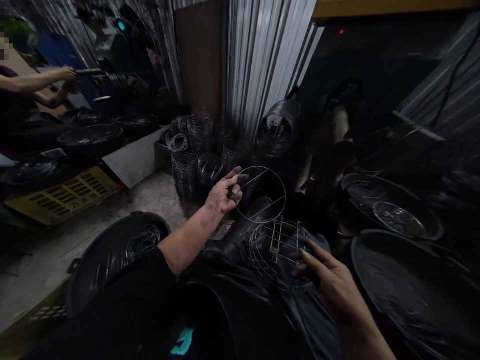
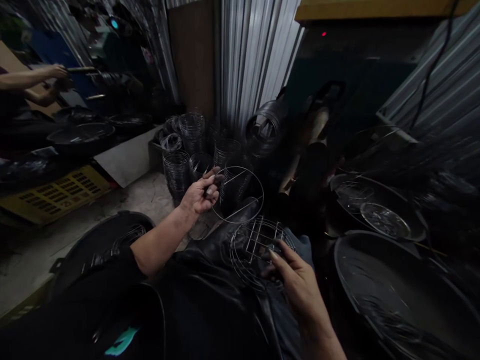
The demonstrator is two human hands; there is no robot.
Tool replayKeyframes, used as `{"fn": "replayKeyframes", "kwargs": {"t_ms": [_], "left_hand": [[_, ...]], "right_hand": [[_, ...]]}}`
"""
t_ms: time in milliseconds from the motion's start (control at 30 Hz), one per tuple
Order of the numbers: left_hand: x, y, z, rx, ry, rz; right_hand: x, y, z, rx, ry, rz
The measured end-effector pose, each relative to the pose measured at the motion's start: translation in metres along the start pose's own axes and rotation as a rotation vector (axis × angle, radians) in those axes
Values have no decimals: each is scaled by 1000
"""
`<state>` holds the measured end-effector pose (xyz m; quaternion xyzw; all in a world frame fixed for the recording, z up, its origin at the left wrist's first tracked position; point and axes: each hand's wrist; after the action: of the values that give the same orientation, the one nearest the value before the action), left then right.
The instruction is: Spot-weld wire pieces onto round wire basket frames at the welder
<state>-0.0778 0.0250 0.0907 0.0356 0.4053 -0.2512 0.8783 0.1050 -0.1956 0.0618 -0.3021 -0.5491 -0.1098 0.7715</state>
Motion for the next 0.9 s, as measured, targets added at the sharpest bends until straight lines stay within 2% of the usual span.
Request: {"fn": "replayKeyframes", "kwargs": {"t_ms": [100, 267, 367, 467, 567, 700, 800, 900], "left_hand": [[7, -14, 11, 27, -99, -61], [22, -32, 23, 73, -170, -151], [33, -45, 28, 111, -127, -257], [42, -55, 28, 137, -84, -375], [46, -58, 24, 109, -77, -437], [52, -46, 16, 34, 108, -431], [63, -24, 13, 30, 315, -324], [82, 1, 15, 96, 438, -252]], "right_hand": [[0, 0, 9, 0, -57, -33], [4, -8, 15, 6, 59, -103], [5, -6, 11, -120, 58, -241], [2, 3, 0, -275, -97, -336], [0, 8, -5, -343, -164, -385], [2, 10, -6, -409, -74, -335], [5, 21, -17, -426, -252, -281], [1, 41, -33, -357, -491, -309]]}}
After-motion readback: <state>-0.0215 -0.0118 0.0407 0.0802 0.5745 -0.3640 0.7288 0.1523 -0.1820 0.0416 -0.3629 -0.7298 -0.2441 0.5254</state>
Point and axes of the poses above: each hand's wrist, its own y-axis towards the middle knuckle, its own z-axis out of the palm, x = y × z, and after that the axes turned 7 degrees about y, right-handed
